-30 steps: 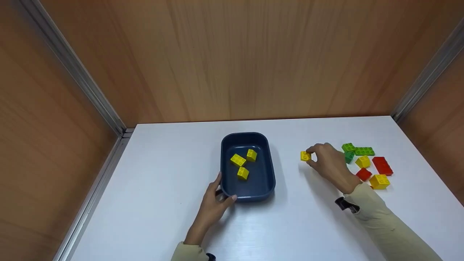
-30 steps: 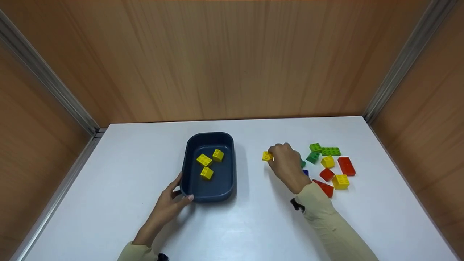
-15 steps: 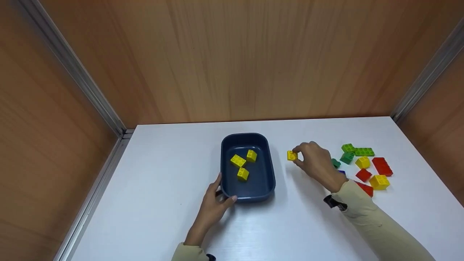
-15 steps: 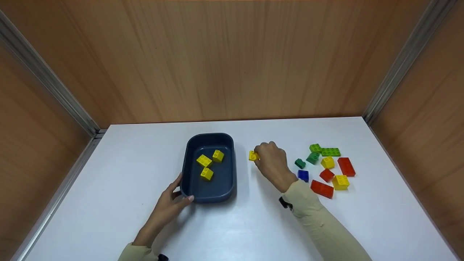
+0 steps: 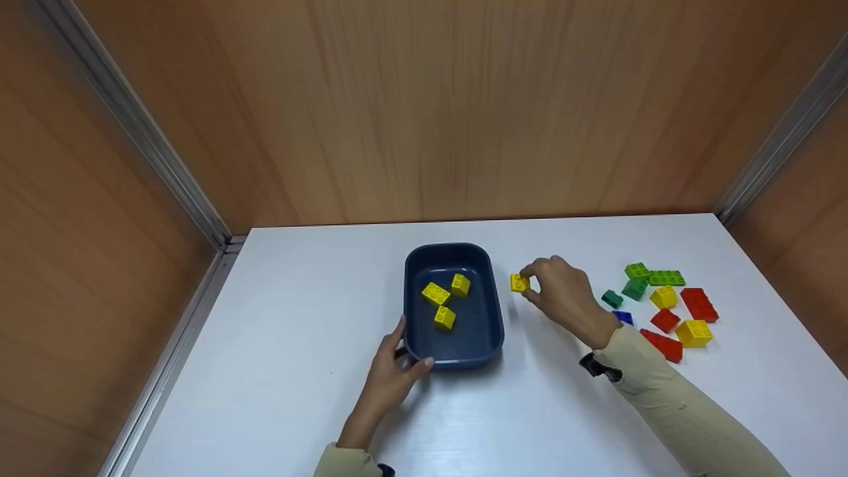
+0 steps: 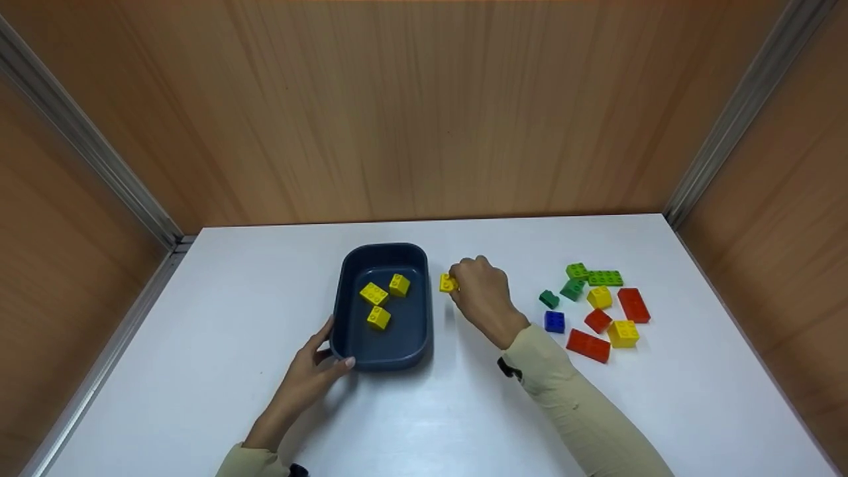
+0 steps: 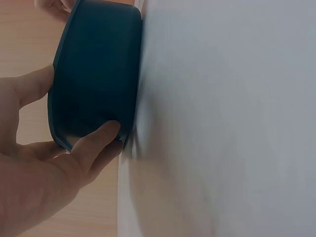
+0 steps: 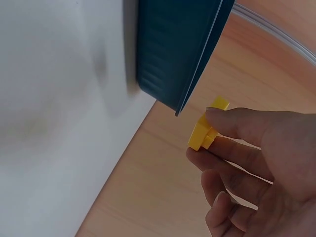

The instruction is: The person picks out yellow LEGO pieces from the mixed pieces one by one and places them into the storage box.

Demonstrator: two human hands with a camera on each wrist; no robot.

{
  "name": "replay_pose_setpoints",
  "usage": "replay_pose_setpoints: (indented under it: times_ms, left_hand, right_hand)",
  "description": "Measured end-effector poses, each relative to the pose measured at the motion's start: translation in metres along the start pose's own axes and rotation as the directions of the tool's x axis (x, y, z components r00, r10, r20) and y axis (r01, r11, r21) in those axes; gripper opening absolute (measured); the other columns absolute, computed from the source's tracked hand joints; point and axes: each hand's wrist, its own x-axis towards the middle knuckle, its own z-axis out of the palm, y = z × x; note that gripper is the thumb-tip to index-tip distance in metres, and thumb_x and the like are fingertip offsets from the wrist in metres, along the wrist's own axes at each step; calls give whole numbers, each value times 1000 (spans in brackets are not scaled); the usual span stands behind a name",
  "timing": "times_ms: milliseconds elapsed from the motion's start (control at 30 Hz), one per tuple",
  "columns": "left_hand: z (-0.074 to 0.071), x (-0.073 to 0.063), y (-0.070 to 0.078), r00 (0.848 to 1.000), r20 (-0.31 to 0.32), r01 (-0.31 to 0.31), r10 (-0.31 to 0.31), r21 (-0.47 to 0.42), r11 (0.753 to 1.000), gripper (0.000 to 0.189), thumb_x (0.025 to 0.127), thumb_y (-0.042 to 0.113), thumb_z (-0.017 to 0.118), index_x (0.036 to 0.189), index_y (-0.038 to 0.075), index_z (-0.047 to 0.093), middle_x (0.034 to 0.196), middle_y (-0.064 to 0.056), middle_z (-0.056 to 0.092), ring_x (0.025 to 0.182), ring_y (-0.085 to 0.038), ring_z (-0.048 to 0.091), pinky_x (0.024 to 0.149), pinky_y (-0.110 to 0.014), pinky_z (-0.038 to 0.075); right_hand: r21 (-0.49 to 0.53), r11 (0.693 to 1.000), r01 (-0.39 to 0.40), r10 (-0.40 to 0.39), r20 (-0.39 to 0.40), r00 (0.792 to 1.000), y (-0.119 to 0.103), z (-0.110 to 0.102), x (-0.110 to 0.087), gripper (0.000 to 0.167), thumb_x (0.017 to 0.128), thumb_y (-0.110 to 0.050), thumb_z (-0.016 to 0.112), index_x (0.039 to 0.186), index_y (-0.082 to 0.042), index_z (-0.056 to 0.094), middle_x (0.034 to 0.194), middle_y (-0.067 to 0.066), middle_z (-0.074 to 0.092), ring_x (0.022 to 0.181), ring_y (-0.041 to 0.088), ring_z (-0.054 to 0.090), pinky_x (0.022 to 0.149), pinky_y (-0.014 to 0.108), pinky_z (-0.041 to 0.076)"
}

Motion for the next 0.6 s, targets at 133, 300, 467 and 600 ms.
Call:
replay_pose_setpoints:
  times_ms: [133,300,467,600]
  left_hand:
    - [0,0,0,1000,0,5,-5,-7,1000,91,96,13,78,169,8,23,158,-26,40,146,-50,44,117,-52,47]
    - [0,0,-1,1000,1,2,-2,-22,1000,92,96,14,78,169,9,23,159,-26,40,146,-51,44,117,-51,47]
    - [0,-1,-1,1000,2,-2,2,-17,1000,91,97,14,78,169,9,23,159,-26,40,147,-50,44,118,-52,46]
    - [0,-2,-1,1000,4,-9,9,-18,1000,92,97,15,78,169,9,23,159,-26,40,147,-50,43,118,-53,45]
  right_hand:
    - [0,1000,12,-12,2,1000,-5,1,2,30,89,-7,85,118,0,79,113,17,77,96,30,67,84,47,64]
    - [0,1000,20,-20,8,1000,-10,2,4,29,89,-6,84,118,0,80,113,16,77,98,30,67,85,47,63]
    - [0,1000,24,-24,17,1000,-15,3,5,29,90,-7,85,118,-1,80,114,16,77,97,30,67,85,47,63]
    - [16,1000,20,-21,27,999,-19,4,5,30,91,-8,84,120,-1,79,115,16,77,98,30,67,86,46,63]
